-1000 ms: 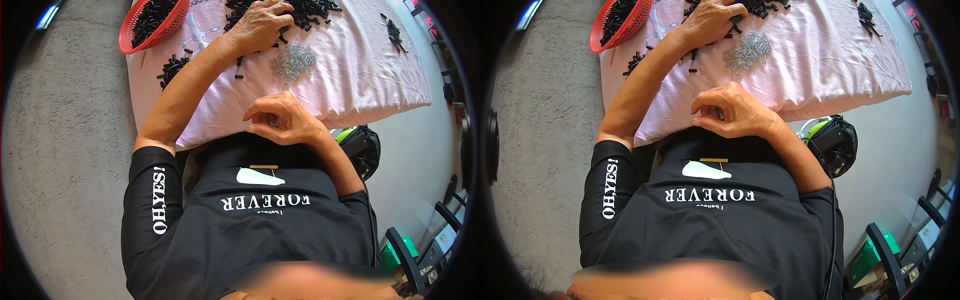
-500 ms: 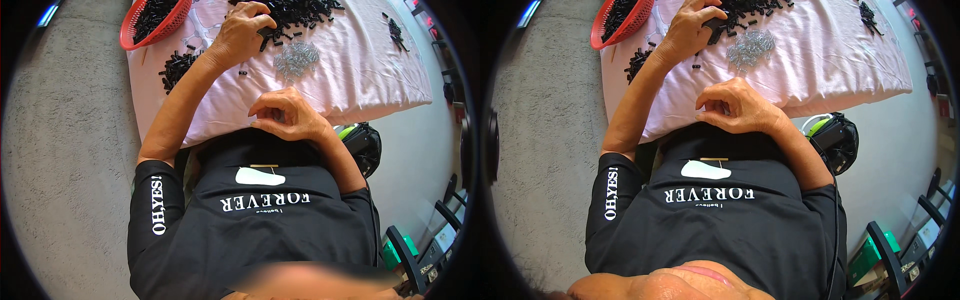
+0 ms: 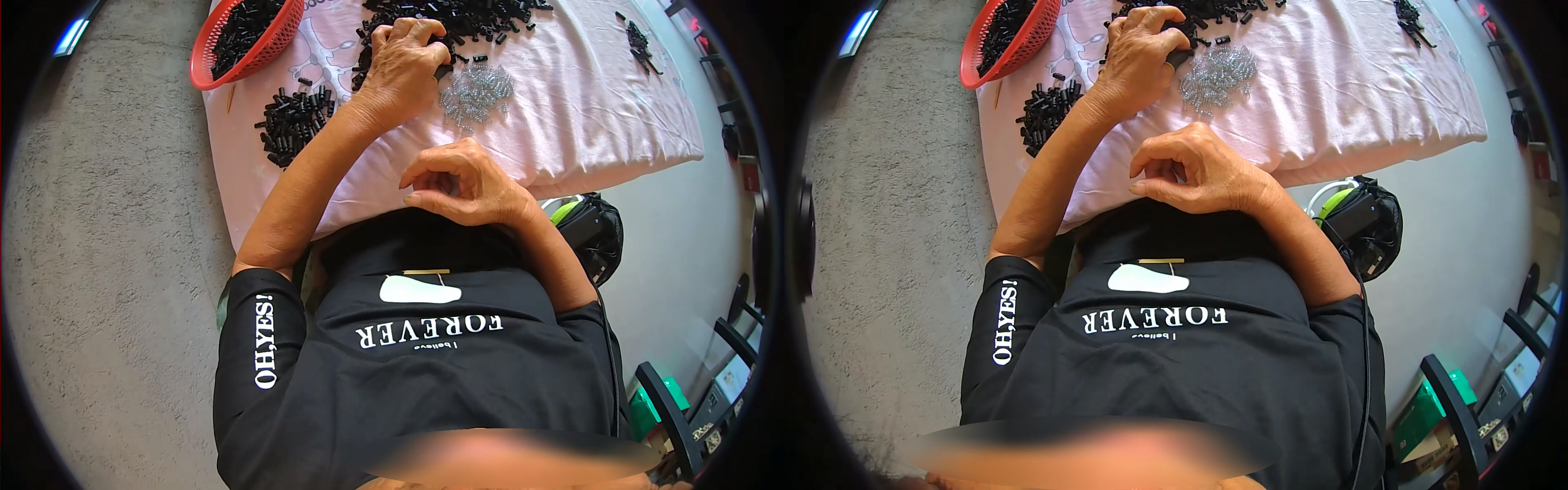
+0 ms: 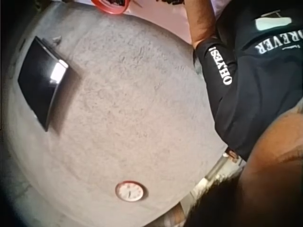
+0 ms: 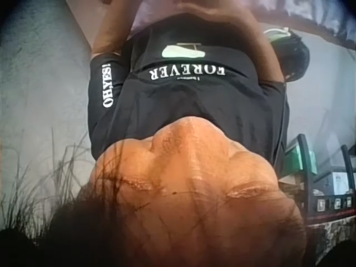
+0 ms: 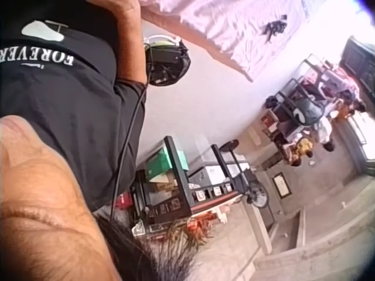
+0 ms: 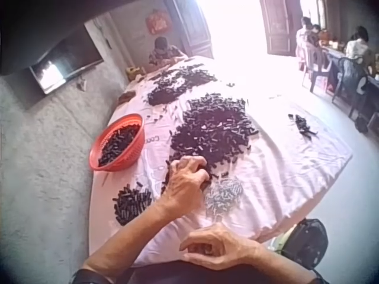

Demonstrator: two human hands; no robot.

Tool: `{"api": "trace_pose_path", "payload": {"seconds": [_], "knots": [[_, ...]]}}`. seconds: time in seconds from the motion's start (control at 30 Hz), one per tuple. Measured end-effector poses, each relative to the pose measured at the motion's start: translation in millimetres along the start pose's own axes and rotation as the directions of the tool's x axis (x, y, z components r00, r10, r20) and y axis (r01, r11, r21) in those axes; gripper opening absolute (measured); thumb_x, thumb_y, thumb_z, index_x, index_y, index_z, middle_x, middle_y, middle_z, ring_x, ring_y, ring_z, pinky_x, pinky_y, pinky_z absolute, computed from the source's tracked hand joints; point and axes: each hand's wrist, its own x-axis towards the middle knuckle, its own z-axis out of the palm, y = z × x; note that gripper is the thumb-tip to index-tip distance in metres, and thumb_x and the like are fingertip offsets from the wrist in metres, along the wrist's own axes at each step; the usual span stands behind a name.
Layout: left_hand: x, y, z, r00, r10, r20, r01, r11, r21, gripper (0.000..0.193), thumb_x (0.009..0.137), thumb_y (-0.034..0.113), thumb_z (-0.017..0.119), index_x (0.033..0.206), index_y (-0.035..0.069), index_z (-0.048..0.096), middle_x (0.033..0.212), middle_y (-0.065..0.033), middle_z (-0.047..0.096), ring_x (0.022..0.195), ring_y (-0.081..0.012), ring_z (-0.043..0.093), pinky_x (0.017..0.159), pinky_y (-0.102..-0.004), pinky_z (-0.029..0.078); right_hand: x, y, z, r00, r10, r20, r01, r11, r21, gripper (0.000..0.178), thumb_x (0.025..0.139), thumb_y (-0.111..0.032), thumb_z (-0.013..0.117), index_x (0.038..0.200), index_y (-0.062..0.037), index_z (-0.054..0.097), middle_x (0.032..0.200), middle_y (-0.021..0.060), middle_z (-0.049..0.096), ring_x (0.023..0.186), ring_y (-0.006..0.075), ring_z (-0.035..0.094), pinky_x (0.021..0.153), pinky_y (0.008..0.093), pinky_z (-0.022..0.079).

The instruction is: Assembling small black plastic components by inserting metal pins into them.

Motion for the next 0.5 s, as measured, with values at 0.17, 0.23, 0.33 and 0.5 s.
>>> {"api": "trace_pose_path", "payload": {"seconds": [0.17, 0.23, 0.33, 0.5], "knots": [[-9, 2, -28, 0.979, 0.043, -0.198, -0.059, 0.996, -0.072, 0.032, 0.073, -0.008, 0.056, 0.102, 0.003, 0.065, 0.103, -0.0105, 0.068, 0.093, -0.0291, 0.067, 0.082, -0.0365, 0.053, -3, 6, 9, 0.908, 0.014, -0.418, 0.012, 0.998, 0.06, 0.016, 0.087, 0.002, 0.071, 0.102, 0.001, 0.067, 0.075, 0.0047, 0.066, 0.064, 0.0063, 0.061, 0.057, 0.0225, 0.048], [-24, 10, -49, 0.986, -0.161, 0.04, 0.163, 0.904, -0.394, 0.029, 0.076, -0.009, 0.057, 0.102, 0.002, 0.064, 0.095, -0.011, 0.068, 0.088, -0.0283, 0.068, 0.079, -0.035, 0.053, -3, 13, 16, 0.777, 0.042, -0.628, 0.01, 0.997, 0.078, 0.025, 0.089, 0.007, 0.068, 0.113, 0.0021, 0.061, 0.083, 0.0032, 0.066, 0.07, 0.006, 0.063, 0.061, 0.0193, 0.05], [-39, 30, -69, 0.977, -0.198, 0.083, 0.212, 0.831, -0.514, 0.022, 0.077, -0.01, 0.062, 0.097, 0.0, 0.061, 0.088, -0.0143, 0.066, 0.083, -0.031, 0.068, 0.073, -0.0372, 0.054, 3, 20, 20, 0.656, -0.02, -0.754, 0.057, 0.998, 0.023, 0.025, 0.09, 0.003, 0.07, 0.113, 0.0017, 0.061, 0.086, 0.0033, 0.066, 0.074, 0.0064, 0.065, 0.065, 0.0195, 0.052], [-47, 45, -78, 0.96, -0.239, 0.143, 0.275, 0.724, -0.632, 0.019, 0.077, -0.008, 0.065, 0.095, -0.001, 0.063, 0.087, -0.0131, 0.067, 0.079, -0.0275, 0.069, 0.073, -0.0346, 0.055, 0, 19, 16, 0.756, 0.037, -0.653, 0.023, 0.996, 0.083, 0.02, 0.091, 0.002, 0.07, 0.109, 0.0022, 0.062, 0.086, 0.0039, 0.066, 0.076, 0.0073, 0.066, 0.066, 0.0203, 0.053]]}}
